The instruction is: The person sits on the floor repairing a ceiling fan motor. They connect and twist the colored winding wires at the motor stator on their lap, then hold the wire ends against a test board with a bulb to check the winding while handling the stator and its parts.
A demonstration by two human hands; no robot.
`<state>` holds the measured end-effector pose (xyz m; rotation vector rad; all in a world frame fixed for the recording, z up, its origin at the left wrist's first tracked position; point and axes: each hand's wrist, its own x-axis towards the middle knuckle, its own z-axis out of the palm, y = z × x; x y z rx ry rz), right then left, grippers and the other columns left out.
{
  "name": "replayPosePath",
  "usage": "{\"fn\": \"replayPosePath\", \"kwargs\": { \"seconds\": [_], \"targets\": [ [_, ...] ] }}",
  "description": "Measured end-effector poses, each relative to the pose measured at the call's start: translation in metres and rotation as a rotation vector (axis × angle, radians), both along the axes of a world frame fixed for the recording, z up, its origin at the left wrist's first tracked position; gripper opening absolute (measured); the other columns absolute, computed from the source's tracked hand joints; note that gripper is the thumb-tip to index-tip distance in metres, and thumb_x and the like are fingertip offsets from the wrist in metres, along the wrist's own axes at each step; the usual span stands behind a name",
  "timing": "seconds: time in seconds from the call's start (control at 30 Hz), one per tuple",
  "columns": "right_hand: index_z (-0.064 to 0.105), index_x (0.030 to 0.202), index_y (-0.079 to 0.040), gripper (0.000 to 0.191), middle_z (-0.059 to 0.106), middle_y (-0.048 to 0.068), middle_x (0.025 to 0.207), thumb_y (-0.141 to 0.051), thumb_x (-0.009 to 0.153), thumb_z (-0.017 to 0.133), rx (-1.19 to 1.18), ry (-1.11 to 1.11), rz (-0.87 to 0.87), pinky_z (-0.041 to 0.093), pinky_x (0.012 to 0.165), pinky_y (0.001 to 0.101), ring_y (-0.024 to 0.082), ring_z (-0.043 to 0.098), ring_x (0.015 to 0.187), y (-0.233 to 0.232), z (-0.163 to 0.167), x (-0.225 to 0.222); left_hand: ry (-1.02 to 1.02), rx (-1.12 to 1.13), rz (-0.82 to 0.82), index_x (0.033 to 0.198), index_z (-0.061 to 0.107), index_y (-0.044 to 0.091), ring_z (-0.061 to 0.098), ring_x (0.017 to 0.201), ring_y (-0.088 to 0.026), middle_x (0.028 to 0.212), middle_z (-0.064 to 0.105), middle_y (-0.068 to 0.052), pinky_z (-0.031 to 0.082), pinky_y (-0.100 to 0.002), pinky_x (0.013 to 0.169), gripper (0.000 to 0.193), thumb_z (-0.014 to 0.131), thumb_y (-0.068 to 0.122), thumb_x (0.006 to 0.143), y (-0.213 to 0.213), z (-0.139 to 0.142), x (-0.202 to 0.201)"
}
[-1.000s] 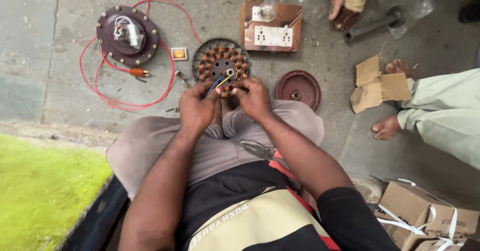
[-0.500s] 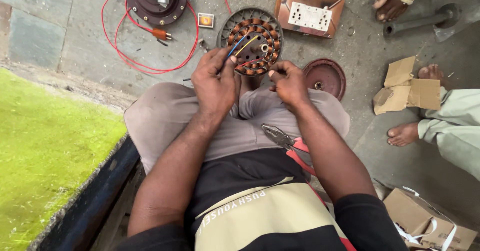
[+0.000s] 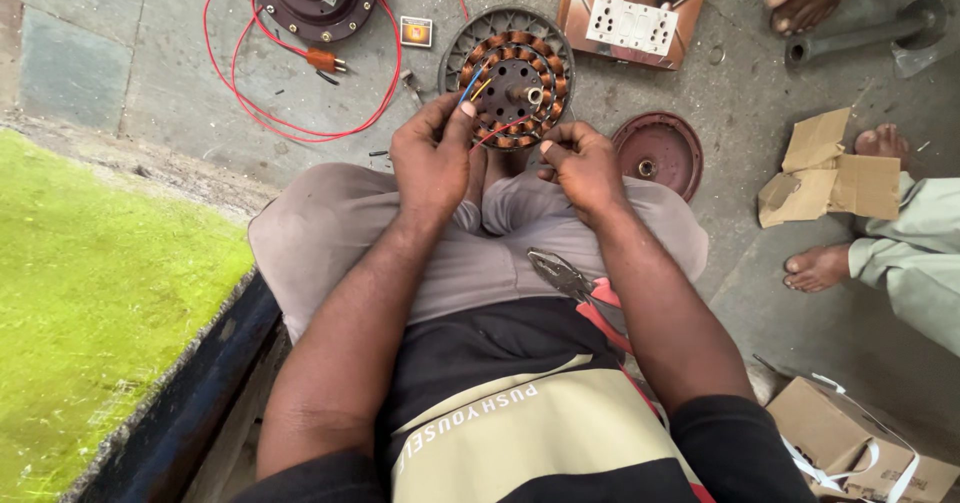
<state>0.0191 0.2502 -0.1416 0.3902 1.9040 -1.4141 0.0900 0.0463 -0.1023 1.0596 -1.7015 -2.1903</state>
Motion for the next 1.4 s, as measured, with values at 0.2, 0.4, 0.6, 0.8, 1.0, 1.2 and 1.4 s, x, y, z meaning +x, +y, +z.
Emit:
{"fn": "replayPosePath", "kwargs": {
  "seconds": [0.2,0.4,0.6,0.8,1.0,1.2,1.4],
  "targets": [
    [0.064,0.107,0.0,0.014,0.067,0.007,0.092,-0.003,0.094,0.067,-0.031,-0.106,-0.081,0.062,0.068,0.0289,0.014,0.067,0.08,-0.003,0.003,-0.001,-0.071,0.219,0.015,0.115,0.072,-0.003,0.073,0.081,-0.012,0.092,0.077,-0.008,0.06,-0.026,0.073,0.022,0.064,0.012,0.102,-0.003,-0.015,-0.003],
    [0.063,0.108,0.0,0.014,0.068,0.007,0.094,-0.005,0.096,0.067,-0.038,-0.136,-0.098,0.062,0.07,0.03,0.015,0.068,0.081,-0.004,0.005,0.0,-0.124,-0.095,-0.032,0.106,0.072,-0.003,0.069,0.077,-0.008,0.089,0.076,-0.005,0.058,-0.026,0.069,0.018,0.065,0.013,0.1,-0.002,-0.017,0.002],
    [0.063,0.109,0.0,0.015,0.068,0.007,0.094,-0.005,0.096,0.067,-0.051,-0.154,-0.113,0.062,0.071,0.0298,0.015,0.068,0.082,-0.004,0.006,-0.001,-0.337,-0.257,-0.091,0.096,0.07,-0.002,0.065,0.068,-0.012,0.078,0.073,-0.008,0.053,-0.03,0.064,0.03,0.065,0.027,0.099,-0.008,-0.02,-0.005],
    [0.062,0.109,0.0,0.016,0.067,0.007,0.096,-0.004,0.095,0.067,-0.082,-0.181,-0.149,0.063,0.071,0.0316,0.015,0.068,0.082,-0.006,0.007,-0.001,-0.466,-0.037,-0.148,0.088,0.067,0.0,0.064,0.062,-0.015,0.07,0.069,-0.009,0.05,-0.032,0.059,0.041,0.057,0.038,0.1,-0.012,-0.018,-0.01],
    [0.064,0.107,0.006,0.017,0.068,0.013,0.094,-0.004,0.094,0.069,-0.043,-0.46,0.071,0.064,0.075,0.0362,0.022,0.07,0.08,-0.008,0.025,0.004,-0.254,0.294,-0.085,0.099,0.068,0.002,0.069,0.072,-0.013,0.082,0.074,-0.006,0.055,-0.028,0.067,0.034,0.053,0.032,0.101,-0.014,-0.021,-0.011],
    [0.071,0.109,-0.001,0.02,0.073,0.003,0.095,-0.009,0.091,0.069,-0.175,-0.45,0.215,0.064,0.077,0.0295,0.012,0.072,0.083,-0.043,0.036,0.018,-0.25,0.465,-0.072,0.101,0.061,0.0,0.069,0.073,-0.016,0.087,0.07,-0.007,0.058,-0.031,0.064,0.033,0.051,0.031,0.105,-0.017,-0.014,-0.007],
    [0.075,0.096,0.0,0.012,0.075,0.003,0.087,-0.011,0.09,0.075,-0.142,-0.325,0.234,0.062,0.07,0.0269,0.01,0.071,0.076,-0.06,0.05,0.02,-0.247,0.465,-0.09,0.101,0.062,0.0,0.071,0.076,-0.016,0.09,0.072,-0.009,0.059,-0.031,0.067,0.032,0.053,0.031,0.103,-0.016,0.0,0.002]
  ]
}}
